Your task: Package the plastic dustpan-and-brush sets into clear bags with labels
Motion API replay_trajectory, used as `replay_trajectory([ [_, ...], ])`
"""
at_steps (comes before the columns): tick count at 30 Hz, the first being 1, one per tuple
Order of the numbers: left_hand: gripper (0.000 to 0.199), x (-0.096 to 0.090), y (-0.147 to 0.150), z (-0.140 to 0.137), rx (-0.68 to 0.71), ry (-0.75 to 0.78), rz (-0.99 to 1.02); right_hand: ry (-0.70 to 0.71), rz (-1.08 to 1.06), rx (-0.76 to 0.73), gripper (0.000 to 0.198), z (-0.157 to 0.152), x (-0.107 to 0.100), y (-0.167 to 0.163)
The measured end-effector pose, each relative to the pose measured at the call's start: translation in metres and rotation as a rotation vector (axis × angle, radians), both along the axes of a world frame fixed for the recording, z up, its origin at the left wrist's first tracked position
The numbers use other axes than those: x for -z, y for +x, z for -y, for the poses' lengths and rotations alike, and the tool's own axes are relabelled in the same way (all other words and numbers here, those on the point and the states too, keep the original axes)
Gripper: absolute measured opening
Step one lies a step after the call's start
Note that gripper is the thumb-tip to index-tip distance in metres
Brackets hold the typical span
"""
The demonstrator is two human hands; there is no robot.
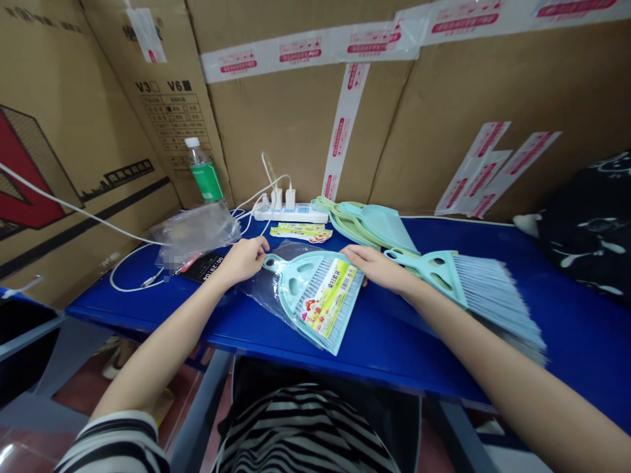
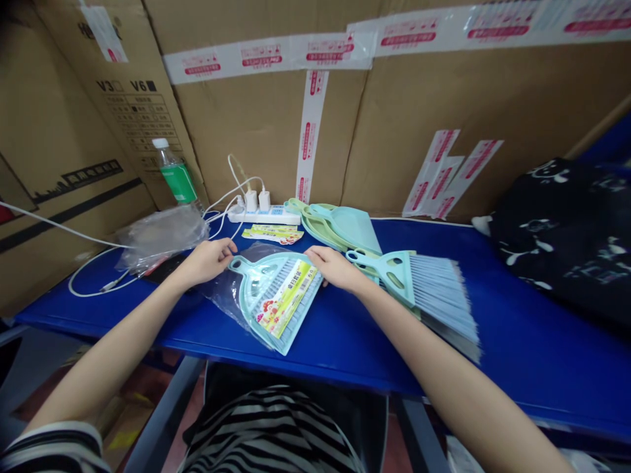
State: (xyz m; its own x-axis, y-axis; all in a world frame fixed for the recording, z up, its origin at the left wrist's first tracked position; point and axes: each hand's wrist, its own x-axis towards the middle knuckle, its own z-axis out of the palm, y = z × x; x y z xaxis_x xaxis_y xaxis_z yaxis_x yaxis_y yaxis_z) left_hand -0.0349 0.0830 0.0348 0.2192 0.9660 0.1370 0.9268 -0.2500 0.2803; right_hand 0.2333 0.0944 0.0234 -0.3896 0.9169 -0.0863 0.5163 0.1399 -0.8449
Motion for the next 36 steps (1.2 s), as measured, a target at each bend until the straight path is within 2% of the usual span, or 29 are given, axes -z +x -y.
replay_trajectory([
  [8,0.022,-0.005,0.001,0.002,-0.034,-0.023,-0.044,-0.182,-0.108,0.076,0.025,0.007,-0.008,-0.005],
  [12,0.026,-0.008,0.001,0.004,-0.032,-0.053,-0.049,-0.349,-0.244,0.198,0.024,0.010,-0.016,-0.009],
  [18,0.028,-0.008,0.004,0.005,-0.019,-0.090,-0.062,-0.452,-0.416,0.277,0.018,0.013,-0.019,-0.012],
  [22,0.028,-0.008,0.004,0.005,-0.024,-0.088,-0.088,-0.462,-0.417,0.287,0.038,0.013,-0.019,-0.012],
  [28,0.031,-0.007,0.003,0.004,-0.041,-0.042,-0.151,-0.383,-0.367,0.232,0.057,0.009,-0.012,-0.008],
  [32,0.032,-0.006,0.002,0.005,-0.055,-0.015,-0.194,-0.328,-0.351,0.181,0.058,0.004,-0.004,-0.004],
  [36,0.034,-0.006,0.002,0.005,-0.058,0.000,-0.223,-0.306,-0.351,0.186,0.046,0.002,0.000,-0.003],
])
